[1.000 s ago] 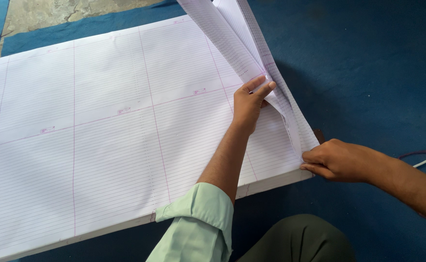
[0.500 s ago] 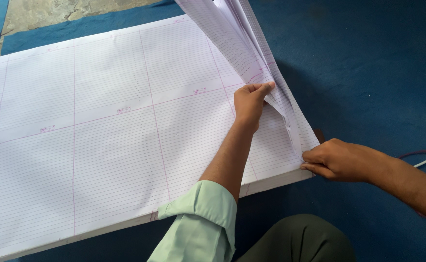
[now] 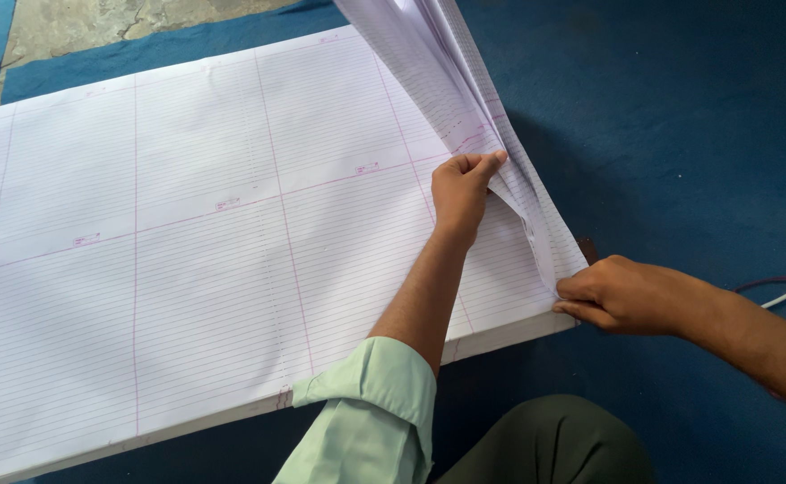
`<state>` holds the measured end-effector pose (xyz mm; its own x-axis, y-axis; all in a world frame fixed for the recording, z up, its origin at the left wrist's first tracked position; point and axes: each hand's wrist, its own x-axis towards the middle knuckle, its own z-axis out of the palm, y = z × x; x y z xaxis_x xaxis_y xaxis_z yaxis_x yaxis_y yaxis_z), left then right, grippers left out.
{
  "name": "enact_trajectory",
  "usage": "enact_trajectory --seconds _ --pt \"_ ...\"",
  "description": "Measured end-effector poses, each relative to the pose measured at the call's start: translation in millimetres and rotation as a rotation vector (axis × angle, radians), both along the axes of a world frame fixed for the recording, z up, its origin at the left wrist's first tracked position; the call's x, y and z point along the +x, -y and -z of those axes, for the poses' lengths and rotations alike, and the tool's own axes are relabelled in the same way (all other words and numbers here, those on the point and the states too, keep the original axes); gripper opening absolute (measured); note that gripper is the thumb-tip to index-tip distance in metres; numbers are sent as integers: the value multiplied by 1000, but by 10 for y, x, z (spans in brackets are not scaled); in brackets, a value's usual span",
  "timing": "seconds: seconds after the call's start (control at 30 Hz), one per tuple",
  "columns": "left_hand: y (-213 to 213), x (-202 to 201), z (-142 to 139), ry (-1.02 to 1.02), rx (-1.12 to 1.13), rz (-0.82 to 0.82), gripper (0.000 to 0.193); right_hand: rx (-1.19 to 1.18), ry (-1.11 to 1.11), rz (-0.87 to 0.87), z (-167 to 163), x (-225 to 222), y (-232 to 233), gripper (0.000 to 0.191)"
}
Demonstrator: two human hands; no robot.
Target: The person folds a stack of lined paper sheets in half and presses the crease with a wooden block. The person repeats this process for multiple sheets, separating folded sheets to the side.
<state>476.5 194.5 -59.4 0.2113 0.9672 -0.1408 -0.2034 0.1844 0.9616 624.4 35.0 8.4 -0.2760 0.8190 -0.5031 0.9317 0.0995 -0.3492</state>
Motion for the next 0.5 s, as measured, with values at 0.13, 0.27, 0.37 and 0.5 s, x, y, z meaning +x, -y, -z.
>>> enact_trajectory --seconds 0.13,0.27,0.37,0.5 --pt "2 8 3 -63 48 -13 33 -9 32 11 1 -2 0 28" --pt "-9 15 7 -80 41 -11 35 -7 30 8 1 -7 -10 27" --pt "-21 22 16 -74 32 -3 37 -12 43 6 2 2 -18 28" --pt "-38 29 30 -99 49 -6 39 -3 19 -5 8 15 -35 28"
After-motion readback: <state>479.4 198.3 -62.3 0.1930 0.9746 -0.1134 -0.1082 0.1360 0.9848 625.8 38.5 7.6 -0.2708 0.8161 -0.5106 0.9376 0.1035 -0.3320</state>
